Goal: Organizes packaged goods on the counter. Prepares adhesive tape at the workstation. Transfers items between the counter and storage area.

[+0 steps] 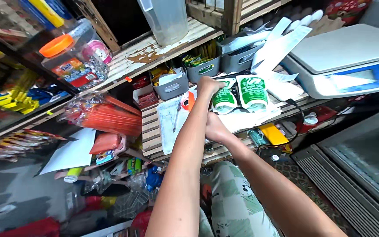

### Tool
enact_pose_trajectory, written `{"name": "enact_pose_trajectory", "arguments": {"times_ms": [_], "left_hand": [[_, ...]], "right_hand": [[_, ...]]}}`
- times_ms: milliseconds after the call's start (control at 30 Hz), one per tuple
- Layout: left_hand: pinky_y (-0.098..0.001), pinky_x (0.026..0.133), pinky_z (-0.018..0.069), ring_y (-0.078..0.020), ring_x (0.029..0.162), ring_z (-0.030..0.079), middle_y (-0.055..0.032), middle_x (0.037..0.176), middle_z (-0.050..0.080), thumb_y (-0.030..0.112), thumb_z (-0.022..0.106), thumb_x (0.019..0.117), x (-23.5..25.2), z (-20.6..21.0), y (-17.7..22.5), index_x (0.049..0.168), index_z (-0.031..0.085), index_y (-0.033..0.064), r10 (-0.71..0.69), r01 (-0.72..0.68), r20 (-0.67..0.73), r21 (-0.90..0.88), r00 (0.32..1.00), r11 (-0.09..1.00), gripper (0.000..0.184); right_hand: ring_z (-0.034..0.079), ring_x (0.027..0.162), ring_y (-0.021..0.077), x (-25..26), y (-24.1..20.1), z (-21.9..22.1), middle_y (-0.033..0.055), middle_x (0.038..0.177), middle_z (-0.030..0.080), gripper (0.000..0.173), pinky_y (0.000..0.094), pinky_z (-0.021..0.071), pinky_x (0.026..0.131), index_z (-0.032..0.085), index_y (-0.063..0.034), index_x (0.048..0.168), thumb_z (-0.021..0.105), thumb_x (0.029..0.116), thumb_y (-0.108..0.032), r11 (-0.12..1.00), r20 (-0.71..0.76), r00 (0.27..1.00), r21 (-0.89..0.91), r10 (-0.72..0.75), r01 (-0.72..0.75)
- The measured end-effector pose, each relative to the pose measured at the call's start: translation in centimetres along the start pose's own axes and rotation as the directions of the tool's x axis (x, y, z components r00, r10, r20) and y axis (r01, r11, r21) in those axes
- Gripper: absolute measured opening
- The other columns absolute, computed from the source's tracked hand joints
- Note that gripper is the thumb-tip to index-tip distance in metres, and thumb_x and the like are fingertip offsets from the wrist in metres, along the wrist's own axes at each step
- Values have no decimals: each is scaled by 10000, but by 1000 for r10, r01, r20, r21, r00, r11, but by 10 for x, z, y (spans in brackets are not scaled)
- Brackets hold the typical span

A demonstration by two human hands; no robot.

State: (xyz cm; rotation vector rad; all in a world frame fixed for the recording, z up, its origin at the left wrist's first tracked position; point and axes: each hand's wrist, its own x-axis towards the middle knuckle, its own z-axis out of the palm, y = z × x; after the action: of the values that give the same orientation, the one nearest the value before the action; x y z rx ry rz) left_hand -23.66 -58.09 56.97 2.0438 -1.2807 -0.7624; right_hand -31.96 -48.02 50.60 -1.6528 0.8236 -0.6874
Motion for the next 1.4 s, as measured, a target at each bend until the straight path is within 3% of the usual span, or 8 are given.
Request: {"name": "enact_pose_trajectory", "arguments": {"times_ms": [100, 333, 600, 733, 867, 1033, 1200, 1400], "left_hand": [[-595, 970, 499, -398, 1162, 609, -257, 1203, 643, 189, 917, 751, 3, 2, -6, 1216, 629, -8, -12, 12, -77, 5, 997, 1000, 581], [-434, 957, 545, -253, 1095, 655, -172, 1198, 661, 127, 632, 1007, -55, -57, -40, 1200, 657, -4, 394, -412, -199, -61, 898, 909, 234], [-337, 829, 589, -142, 898, 702, -99, 1058, 729, 60, 651, 983, -126, -69, -124, 1251, 659, 23, 352, -366, -100, -248, 930, 897, 271], [-292, 769, 601, -113, 807, 710, -69, 942, 751, -8, 733, 906, -132, -53, -125, 1189, 691, 15, 357, -409, -224, -267, 907, 872, 287], [-295, 856, 595, -111, 886, 724, -83, 998, 764, 10, 755, 896, -137, -52, -122, 1096, 741, 3, 375, -436, -286, -192, 882, 879, 201], [-298, 863, 597, -113, 887, 722, -70, 967, 757, 2, 737, 904, -139, -49, -123, 997, 747, 13, 469, -511, -311, -66, 826, 857, 93], [-455, 972, 466, -278, 1203, 538, -114, 1223, 621, 105, 761, 900, -153, -60, -85, 989, 765, 104, 475, -478, -354, 86, 805, 874, 89], [-383, 894, 547, -176, 1003, 670, -114, 1077, 723, 174, 754, 938, -92, 0, 26, 1060, 746, 0, 274, -282, -81, -420, 958, 863, 213]], "right_hand": [[694, 852, 235, 2, 2, -2, 128, 919, 701, 225, 494, 567, 770, 656, -28, 1095, 743, 893, -70, 1000, 17, 1000, -2, 3, -3], [680, 830, 173, 3, 17, -3, 89, 1056, 697, 326, 381, 596, 746, 624, -70, 1238, 698, 926, -14, 929, 19, 992, 354, -122, 107], [659, 755, 158, 0, 17, 3, 78, 1002, 679, 451, 322, 586, 653, 604, -97, 1275, 711, 870, 71, 895, -36, 986, 417, -160, 160], [641, 703, 133, -3, 15, 4, 61, 921, 666, 418, 290, 575, 618, 616, -92, 1240, 718, 868, 70, 899, -54, 986, 404, -160, 168], [657, 785, 131, -5, 13, 2, 65, 1152, 647, 512, 279, 590, 672, 604, -99, 1293, 716, 839, 108, 898, -58, 980, 395, -188, 195], [655, 723, 131, -3, 13, 4, 73, 989, 689, 452, 277, 580, 639, 632, -84, 1261, 725, 851, 81, 899, -66, 987, 408, -147, 161], [688, 771, 199, 3, 16, 4, 123, 999, 706, 498, 387, 598, 682, 616, -66, 1329, 715, 856, 55, 941, -79, 987, 302, -137, 155], [626, 1178, 356, -10, 25, 25, 253, 1306, 620, 482, 521, 497, 1015, 600, 48, 1312, 755, 864, -34, 952, -111, 954, -163, -279, 259]]}}
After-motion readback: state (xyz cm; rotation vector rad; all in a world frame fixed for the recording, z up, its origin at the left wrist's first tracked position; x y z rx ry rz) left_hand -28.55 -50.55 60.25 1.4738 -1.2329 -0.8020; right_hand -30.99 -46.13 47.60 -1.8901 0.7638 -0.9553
